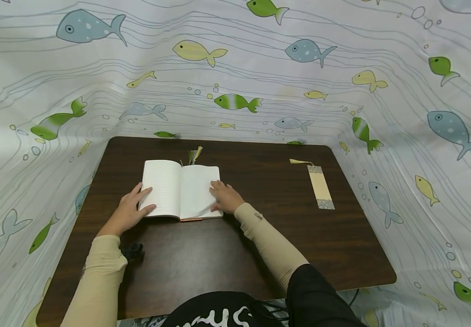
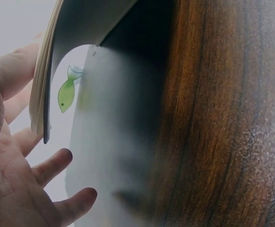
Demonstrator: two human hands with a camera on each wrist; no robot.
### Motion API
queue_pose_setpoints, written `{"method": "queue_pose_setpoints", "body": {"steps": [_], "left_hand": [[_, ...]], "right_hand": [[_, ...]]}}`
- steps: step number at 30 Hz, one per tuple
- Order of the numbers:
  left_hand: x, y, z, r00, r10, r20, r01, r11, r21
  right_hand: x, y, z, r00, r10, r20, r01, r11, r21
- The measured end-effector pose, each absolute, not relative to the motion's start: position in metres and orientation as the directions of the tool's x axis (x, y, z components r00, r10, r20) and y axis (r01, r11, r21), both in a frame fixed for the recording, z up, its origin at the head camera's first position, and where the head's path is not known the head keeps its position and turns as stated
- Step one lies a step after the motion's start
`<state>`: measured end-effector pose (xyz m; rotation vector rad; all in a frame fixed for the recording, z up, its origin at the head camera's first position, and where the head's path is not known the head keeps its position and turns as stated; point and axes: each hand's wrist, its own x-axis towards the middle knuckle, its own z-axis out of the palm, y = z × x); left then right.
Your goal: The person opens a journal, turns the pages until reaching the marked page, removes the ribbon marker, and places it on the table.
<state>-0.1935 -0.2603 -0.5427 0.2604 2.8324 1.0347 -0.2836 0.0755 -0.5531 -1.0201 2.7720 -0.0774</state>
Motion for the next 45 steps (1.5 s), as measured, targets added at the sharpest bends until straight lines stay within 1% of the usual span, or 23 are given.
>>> {"method": "queue_pose_setpoints", "body": {"steps": [3, 5, 9, 11, 14, 17, 18, 21, 25, 28, 31, 33, 36, 38, 39, 40, 42, 44, 45], "left_hand": [[-0.193, -0.26, -0.543, -0.978, 0.201, -0.051, 0.121, 0.752, 0.648], [-0.193, -0.261, -0.543, -0.979, 0.198, -0.055, 0.116, 0.753, 0.647], [-0.192, -0.261, -0.542, -0.979, 0.192, -0.061, 0.108, 0.755, 0.647], [-0.192, -0.26, -0.542, -0.98, 0.191, -0.059, 0.109, 0.757, 0.645], [-0.191, -0.26, -0.54, -0.98, 0.189, -0.056, 0.109, 0.758, 0.643], [-0.19, -0.26, -0.539, -0.981, 0.183, -0.058, 0.099, 0.743, 0.662], [-0.19, -0.26, -0.538, -0.982, 0.181, -0.058, 0.096, 0.737, 0.669], [-0.19, -0.26, -0.536, -0.983, 0.174, -0.056, 0.084, 0.702, 0.707], [-0.191, -0.259, -0.533, -0.986, 0.165, -0.015, 0.097, 0.646, 0.757], [-0.192, -0.258, -0.533, -0.985, 0.169, 0.037, 0.131, 0.593, 0.794], [-0.194, -0.258, -0.534, -0.983, 0.169, 0.064, 0.148, 0.55, 0.822], [-0.194, -0.258, -0.533, -0.984, 0.167, 0.061, 0.143, 0.536, 0.832], [-0.195, -0.258, -0.534, -0.986, 0.163, 0.042, 0.131, 0.58, 0.804], [-0.196, -0.258, -0.536, -0.986, 0.163, 0.017, 0.117, 0.625, 0.772], [-0.196, -0.258, -0.536, -0.986, 0.166, 0.009, 0.116, 0.648, 0.753], [-0.197, -0.258, -0.537, -0.986, 0.166, 0.004, 0.116, 0.67, 0.734], [-0.197, -0.258, -0.538, -0.986, 0.168, 0.0, 0.116, 0.682, 0.722], [-0.196, -0.259, -0.54, -0.986, 0.166, 0.003, 0.117, 0.68, 0.724], [-0.195, -0.259, -0.541, -0.986, 0.166, 0.007, 0.119, 0.677, 0.726]], "right_hand": [[-0.284, 0.075, -0.554, -0.761, -0.64, -0.102, -0.628, 0.767, -0.131], [-0.285, 0.075, -0.554, -0.779, -0.624, -0.061, -0.608, 0.776, -0.168], [-0.286, 0.071, -0.552, -0.819, -0.573, 0.012, -0.546, 0.774, -0.32], [-0.285, 0.067, -0.549, -0.82, -0.572, 0.032, -0.536, 0.745, -0.397], [-0.282, 0.06, -0.541, -0.793, -0.607, 0.049, -0.526, 0.644, -0.555], [-0.276, 0.05, -0.532, -0.753, -0.657, 0.031, -0.48, 0.516, -0.709], [-0.273, 0.047, -0.529, -0.74, -0.672, 0.019, -0.455, 0.48, -0.75], [-0.266, 0.036, -0.523, -0.701, -0.713, -0.017, -0.41, 0.422, -0.808], [-0.258, 0.022, -0.522, -0.619, -0.783, -0.055, -0.439, 0.404, -0.803], [-0.254, 0.012, -0.524, -0.555, -0.828, -0.081, -0.516, 0.419, -0.747], [-0.25, 0.004, -0.528, -0.52, -0.848, -0.098, -0.587, 0.439, -0.681], [-0.248, 0.0, -0.532, -0.51, -0.852, -0.117, -0.616, 0.456, -0.643], [-0.246, -0.002, -0.538, -0.507, -0.853, -0.125, -0.647, 0.472, -0.599], [-0.245, -0.003, -0.538, -0.53, -0.843, -0.09, -0.656, 0.475, -0.587], [-0.245, -0.003, -0.538, -0.557, -0.828, -0.056, -0.658, 0.482, -0.578], [-0.245, -0.003, -0.537, -0.602, -0.798, -0.017, -0.648, 0.5, -0.575], [-0.246, -0.003, -0.535, -0.733, -0.677, 0.061, -0.581, 0.576, -0.575], [-0.246, -0.004, -0.533, -0.878, -0.47, 0.085, -0.421, 0.677, -0.603], [-0.247, -0.004, -0.533, -0.931, -0.358, 0.07, -0.321, 0.714, -0.622]]}}
